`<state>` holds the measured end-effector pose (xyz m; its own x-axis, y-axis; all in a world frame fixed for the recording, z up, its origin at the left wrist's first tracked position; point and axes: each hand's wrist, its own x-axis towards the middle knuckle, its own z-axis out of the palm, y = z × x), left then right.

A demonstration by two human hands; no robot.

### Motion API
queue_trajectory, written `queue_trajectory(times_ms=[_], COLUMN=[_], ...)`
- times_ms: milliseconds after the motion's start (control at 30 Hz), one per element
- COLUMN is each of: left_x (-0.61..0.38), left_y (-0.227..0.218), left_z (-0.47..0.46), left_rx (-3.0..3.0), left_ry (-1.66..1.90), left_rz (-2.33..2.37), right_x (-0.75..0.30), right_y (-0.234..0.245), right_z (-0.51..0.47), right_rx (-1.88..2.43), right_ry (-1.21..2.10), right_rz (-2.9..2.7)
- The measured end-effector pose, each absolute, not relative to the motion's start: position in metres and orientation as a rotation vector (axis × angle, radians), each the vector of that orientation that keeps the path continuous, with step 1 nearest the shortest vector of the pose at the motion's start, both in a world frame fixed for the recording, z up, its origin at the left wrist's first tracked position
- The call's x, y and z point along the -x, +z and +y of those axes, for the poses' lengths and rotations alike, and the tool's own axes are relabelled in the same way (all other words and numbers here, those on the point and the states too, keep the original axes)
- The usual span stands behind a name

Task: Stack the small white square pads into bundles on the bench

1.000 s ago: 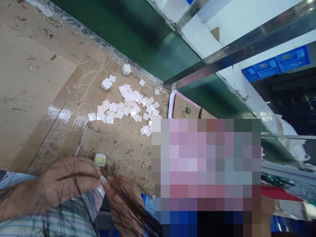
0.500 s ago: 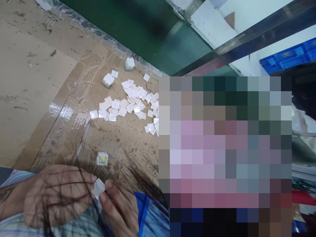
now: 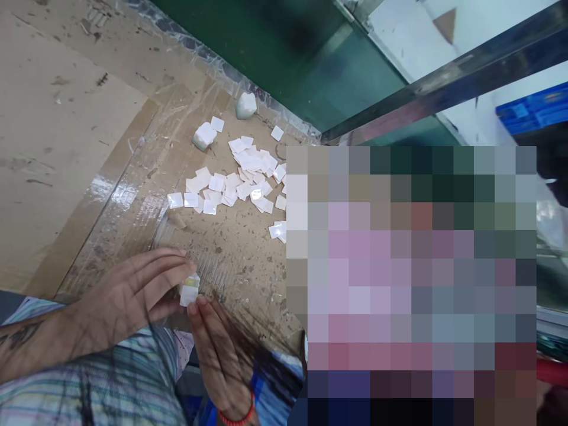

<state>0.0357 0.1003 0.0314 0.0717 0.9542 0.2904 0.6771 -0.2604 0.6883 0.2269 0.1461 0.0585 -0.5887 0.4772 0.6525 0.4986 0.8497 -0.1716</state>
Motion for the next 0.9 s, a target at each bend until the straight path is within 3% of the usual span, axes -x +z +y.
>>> queue_trajectory(times_ms=[433,667,900], left_x=[-0.025,-0.022,-0.029], left_y=[0.047,0.058,0.058], left_z=[0.117,0.122,0.129], left_rx=[-2.017,-2.067,-1.866], left_ry=[0.988,1.037,1.136], left_rz=[1.38,1.361,1.398], right_x=[-0.231,-0.23,-0.22], right_y=[0.076,0.056,0.039], right_z=[0.151,0.14,0.137], right_rx=[0.791,0.902,1.037], right_ry=[0.071,0.158,0.533], right_rz=[-2.577,-2.432,-2.049])
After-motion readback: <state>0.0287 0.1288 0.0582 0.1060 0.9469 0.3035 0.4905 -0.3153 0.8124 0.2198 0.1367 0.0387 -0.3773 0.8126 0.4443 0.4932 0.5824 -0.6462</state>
